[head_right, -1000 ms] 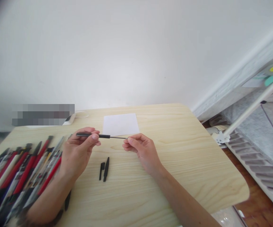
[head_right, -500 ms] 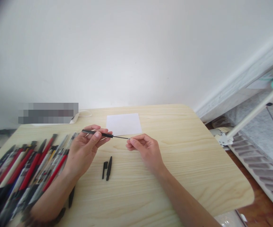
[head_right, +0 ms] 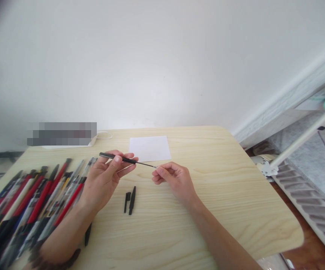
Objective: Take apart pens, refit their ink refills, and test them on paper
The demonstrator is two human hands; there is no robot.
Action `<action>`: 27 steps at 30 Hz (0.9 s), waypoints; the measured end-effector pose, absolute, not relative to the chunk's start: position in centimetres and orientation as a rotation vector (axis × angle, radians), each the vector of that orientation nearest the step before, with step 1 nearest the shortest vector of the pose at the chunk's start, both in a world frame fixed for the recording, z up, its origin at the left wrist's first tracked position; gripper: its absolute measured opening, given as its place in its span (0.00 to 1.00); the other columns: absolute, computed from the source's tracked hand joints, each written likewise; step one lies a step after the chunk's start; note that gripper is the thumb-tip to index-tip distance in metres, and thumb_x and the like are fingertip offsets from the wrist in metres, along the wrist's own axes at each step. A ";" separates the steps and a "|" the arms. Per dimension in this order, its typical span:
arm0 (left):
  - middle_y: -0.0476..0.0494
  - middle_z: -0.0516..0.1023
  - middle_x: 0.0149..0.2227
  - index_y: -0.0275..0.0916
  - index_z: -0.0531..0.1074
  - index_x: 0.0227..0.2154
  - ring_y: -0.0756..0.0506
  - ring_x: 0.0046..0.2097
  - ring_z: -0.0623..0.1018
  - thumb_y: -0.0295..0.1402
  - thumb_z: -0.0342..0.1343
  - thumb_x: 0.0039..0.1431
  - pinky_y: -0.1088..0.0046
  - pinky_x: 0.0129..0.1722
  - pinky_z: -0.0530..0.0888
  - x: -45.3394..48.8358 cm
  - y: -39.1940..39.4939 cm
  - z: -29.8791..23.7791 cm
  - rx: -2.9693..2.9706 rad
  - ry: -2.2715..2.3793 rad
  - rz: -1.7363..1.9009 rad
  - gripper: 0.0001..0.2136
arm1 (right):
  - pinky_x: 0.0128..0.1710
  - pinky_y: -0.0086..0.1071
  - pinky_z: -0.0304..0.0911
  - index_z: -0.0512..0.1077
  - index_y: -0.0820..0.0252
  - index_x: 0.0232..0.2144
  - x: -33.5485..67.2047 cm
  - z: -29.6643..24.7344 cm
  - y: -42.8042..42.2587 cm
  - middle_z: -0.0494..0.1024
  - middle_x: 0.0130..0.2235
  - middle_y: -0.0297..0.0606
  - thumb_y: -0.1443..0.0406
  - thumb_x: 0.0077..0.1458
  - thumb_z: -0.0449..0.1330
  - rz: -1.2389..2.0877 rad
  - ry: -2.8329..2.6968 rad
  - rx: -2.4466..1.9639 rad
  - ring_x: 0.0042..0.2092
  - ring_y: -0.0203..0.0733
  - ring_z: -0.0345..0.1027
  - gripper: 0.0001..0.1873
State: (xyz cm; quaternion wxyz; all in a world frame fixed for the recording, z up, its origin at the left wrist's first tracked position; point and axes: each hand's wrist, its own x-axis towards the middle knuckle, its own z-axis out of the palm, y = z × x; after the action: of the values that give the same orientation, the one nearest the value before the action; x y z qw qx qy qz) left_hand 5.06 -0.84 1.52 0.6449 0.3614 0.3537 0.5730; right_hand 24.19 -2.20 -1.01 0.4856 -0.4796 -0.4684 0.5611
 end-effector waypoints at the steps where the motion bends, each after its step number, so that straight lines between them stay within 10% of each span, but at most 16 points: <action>1: 0.46 0.78 0.37 0.38 0.66 0.34 0.45 0.41 0.78 0.31 0.54 0.57 0.70 0.41 0.75 5.1 -0.8 1.6 0.812 0.809 1.318 0.04 | 0.29 0.29 0.71 0.74 0.61 0.28 24.1 -1.0 -2.2 0.79 0.28 0.37 0.60 0.49 0.62 1.344 -1.133 -1.161 0.28 0.35 0.73 0.09; 27: 0.43 0.79 0.38 0.36 0.69 0.34 0.42 0.43 0.78 0.30 0.58 0.54 0.66 0.45 0.74 5.5 -0.9 1.3 0.721 0.778 1.307 0.06 | 0.33 0.28 0.71 0.72 0.61 0.30 23.4 -0.7 -2.9 0.78 0.27 0.36 0.63 0.50 0.60 1.072 -1.354 -1.224 0.30 0.36 0.74 0.06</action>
State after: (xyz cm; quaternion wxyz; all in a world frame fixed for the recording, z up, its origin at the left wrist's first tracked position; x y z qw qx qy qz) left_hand 5.53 -0.88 1.34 0.6664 0.3194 0.3445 0.5790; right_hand 23.40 -2.89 -0.73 0.4902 -0.5041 -0.5573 0.4416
